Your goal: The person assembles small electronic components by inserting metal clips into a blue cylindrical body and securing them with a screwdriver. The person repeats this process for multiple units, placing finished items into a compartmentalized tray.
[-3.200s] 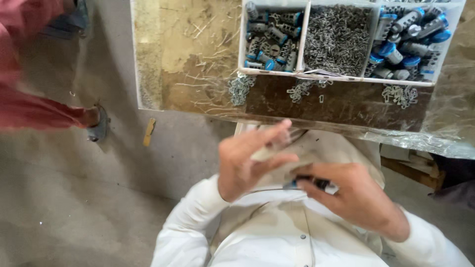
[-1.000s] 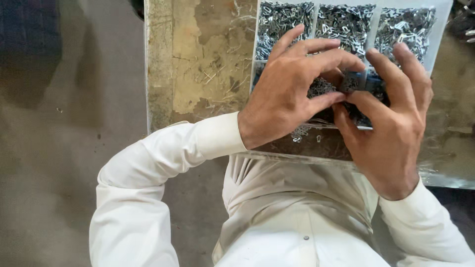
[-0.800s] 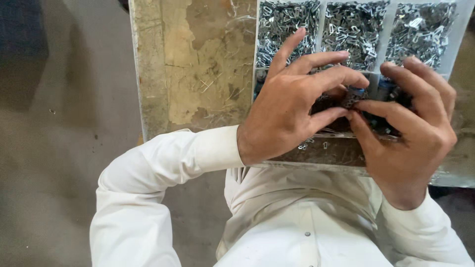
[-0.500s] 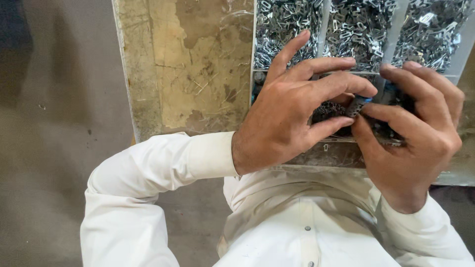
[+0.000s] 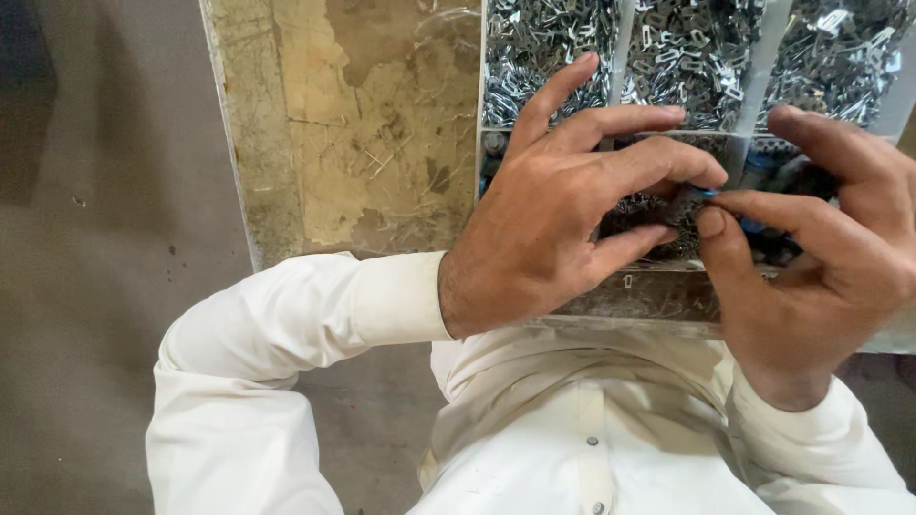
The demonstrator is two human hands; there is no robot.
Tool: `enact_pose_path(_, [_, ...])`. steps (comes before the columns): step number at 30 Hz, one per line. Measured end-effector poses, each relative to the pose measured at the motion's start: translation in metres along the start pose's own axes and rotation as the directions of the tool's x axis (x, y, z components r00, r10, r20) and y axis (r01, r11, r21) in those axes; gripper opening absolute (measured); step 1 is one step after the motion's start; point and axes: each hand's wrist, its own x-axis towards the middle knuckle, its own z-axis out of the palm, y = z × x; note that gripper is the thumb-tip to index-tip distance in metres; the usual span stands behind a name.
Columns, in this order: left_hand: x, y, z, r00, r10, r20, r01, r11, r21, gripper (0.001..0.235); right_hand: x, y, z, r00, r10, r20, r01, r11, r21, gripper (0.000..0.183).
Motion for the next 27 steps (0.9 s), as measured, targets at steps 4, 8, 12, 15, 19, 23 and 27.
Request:
enact_pose_path(4, [-0.002, -0.001, 0.0, 1.0, 0.009, -0.005, -0.009, 1.0, -0.001, 0.042, 0.001, 0.0, 0.001, 1.0, 0.0, -0.002, 0.0, 0.999, 0.034, 0.013])
enact_pose_path(8, [-0.002, -0.002, 0.003, 1.0, 0.015, -0.019, -0.015, 1.0, 0.001, 0.044, 0.0, 0.001, 0.003, 0.999, 0.052, -0.003, -0.051, 0.993, 0.104, 0.014])
enact_pose_path(12, [-0.004, -0.005, 0.005, 1.0, 0.014, -0.017, -0.013, 0.999, 0.038, 0.046, 0.0, 0.0, 0.002, 1.0, -0.002, 0.02, 0.002, 1.0, 0.029, 0.017])
enact_pose_path(15, [-0.004, -0.005, 0.006, 0.999, 0.006, -0.044, -0.004, 1.0, 0.026, 0.046, 0.005, -0.005, 0.0, 0.997, -0.059, 0.048, 0.062, 0.995, -0.076, 0.018])
enact_pose_path(19, [-0.003, -0.005, 0.01, 0.999, 0.006, -0.049, -0.007, 1.0, -0.025, 0.046, 0.011, -0.008, 0.006, 0.994, -0.109, 0.019, 0.11, 0.983, -0.149, 0.022])
enact_pose_path(23, [-0.005, -0.005, 0.007, 0.999, -0.006, -0.035, 0.006, 1.0, -0.011, 0.045, 0.007, -0.011, 0.007, 0.996, 0.065, -0.053, -0.057, 0.989, 0.136, 0.016])
enact_pose_path(27, [-0.004, -0.005, 0.007, 0.999, -0.001, -0.049, 0.0, 1.0, -0.03, 0.045, -0.001, -0.005, 0.002, 0.998, 0.059, -0.018, -0.056, 0.989, 0.14, 0.011])
